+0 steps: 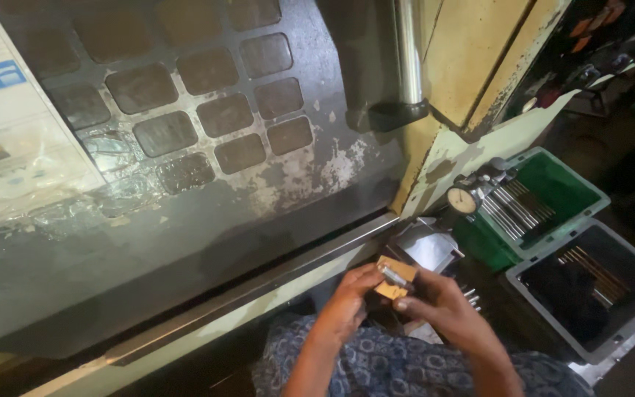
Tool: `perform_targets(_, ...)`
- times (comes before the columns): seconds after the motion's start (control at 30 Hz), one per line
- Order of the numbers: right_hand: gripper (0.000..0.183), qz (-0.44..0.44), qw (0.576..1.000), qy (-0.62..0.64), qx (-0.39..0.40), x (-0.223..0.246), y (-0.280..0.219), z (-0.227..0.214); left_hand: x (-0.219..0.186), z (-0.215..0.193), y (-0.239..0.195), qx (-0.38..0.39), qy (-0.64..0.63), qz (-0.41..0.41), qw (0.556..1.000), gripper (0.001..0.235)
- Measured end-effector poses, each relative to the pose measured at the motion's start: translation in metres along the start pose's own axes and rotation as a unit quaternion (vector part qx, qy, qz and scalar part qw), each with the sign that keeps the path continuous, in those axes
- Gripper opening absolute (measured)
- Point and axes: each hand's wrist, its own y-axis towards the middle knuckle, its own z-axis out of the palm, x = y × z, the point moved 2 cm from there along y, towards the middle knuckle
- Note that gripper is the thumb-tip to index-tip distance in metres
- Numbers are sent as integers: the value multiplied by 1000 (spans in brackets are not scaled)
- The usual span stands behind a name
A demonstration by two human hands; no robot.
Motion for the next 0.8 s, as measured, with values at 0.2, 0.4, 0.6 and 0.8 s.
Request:
perform_targets(0.2, 47, 11, 999, 46, -16, -12, 7, 13, -2, -3, -4, -23, -9, -21, 999, 31)
perform_targets(0.4, 38, 51, 968, -73, -234, -18, 5, -21, -7, -17, -1, -113, -65, -26, 991, 39)
perform_targets(0.6, 35, -17, 979, -117, -167, -13, 20, 9, -28, -2, 7, -116, -205, 99, 967, 44)
perform_targets(0.8, 27, -99, 976, -30, -192, -6, 26, 67, -35, 30, 6, -87, -169, 234, 953, 39)
